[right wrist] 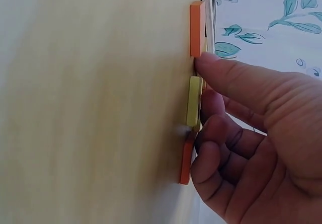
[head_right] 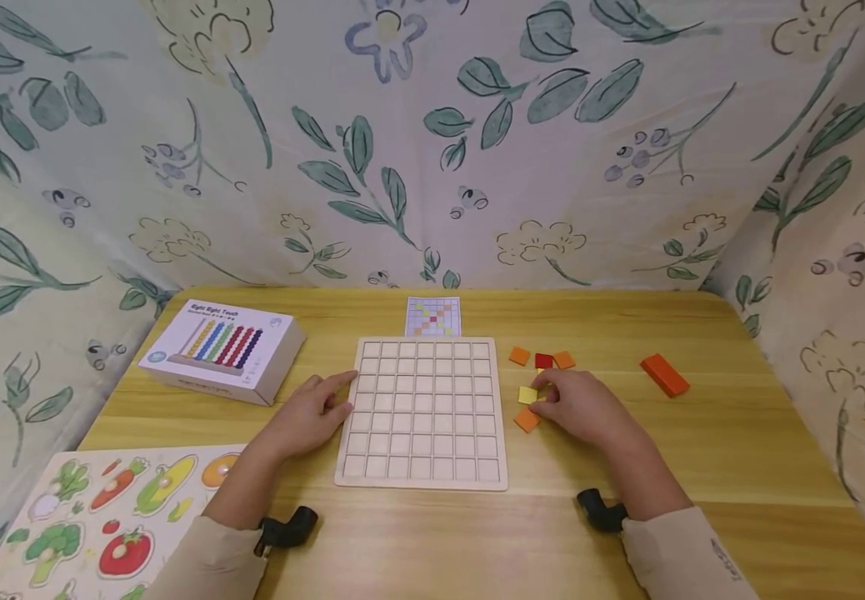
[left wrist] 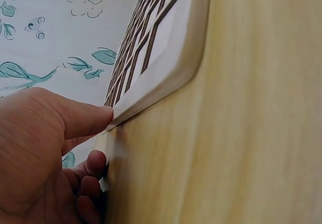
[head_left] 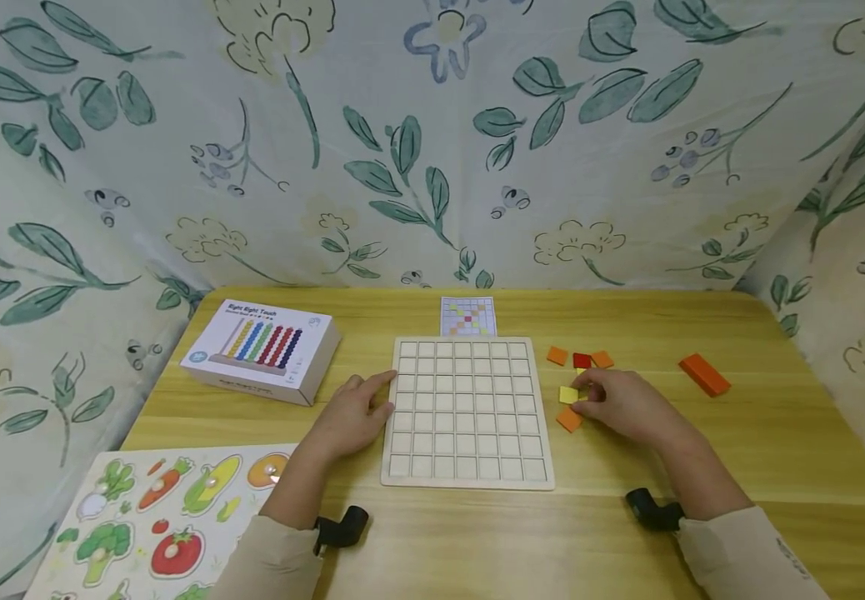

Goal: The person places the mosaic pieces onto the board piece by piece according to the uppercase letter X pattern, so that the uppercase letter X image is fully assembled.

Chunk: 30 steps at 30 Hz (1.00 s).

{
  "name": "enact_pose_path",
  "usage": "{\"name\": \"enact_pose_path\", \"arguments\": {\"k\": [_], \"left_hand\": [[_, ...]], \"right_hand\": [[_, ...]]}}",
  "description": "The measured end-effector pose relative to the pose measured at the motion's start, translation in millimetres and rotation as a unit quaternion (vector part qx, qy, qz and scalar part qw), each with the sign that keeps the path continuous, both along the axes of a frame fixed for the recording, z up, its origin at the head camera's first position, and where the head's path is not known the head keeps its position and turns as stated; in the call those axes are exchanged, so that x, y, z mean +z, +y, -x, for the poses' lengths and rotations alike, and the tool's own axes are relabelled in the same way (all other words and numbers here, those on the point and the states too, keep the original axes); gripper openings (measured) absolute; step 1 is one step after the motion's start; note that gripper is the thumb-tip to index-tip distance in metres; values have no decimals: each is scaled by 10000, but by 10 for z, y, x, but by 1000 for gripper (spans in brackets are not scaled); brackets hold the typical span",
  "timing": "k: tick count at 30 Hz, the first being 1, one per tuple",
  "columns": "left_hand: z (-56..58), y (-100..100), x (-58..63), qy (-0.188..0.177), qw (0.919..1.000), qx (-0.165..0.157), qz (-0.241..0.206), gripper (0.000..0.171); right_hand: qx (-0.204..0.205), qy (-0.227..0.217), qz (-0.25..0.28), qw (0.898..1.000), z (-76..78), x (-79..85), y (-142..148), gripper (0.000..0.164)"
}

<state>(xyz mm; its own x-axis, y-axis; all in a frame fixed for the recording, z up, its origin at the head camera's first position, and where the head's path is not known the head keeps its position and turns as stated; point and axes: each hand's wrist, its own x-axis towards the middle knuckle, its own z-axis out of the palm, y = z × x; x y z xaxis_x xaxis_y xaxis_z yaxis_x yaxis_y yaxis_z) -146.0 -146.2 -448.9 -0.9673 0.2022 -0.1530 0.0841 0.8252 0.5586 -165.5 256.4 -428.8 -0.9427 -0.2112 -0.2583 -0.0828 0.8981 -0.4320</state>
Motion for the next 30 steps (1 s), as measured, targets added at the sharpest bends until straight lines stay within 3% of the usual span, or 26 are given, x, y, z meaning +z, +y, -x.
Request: {"name": "enact_pose_path", "arguments": {"k": [11,21,30], "left_hand": [[-35,29,-38,150,9997,167,-89,52],[-75,34,-36,179,9987,375,-292,51],[-74,53,-50,177,9978,501,-389,50]], "right_hand": [[80,171,151,9997,39,133,-314,31],[467,276,427,9976,151,177,-982,26],[907,556,425,9934,342,115,-1456,27]]}}
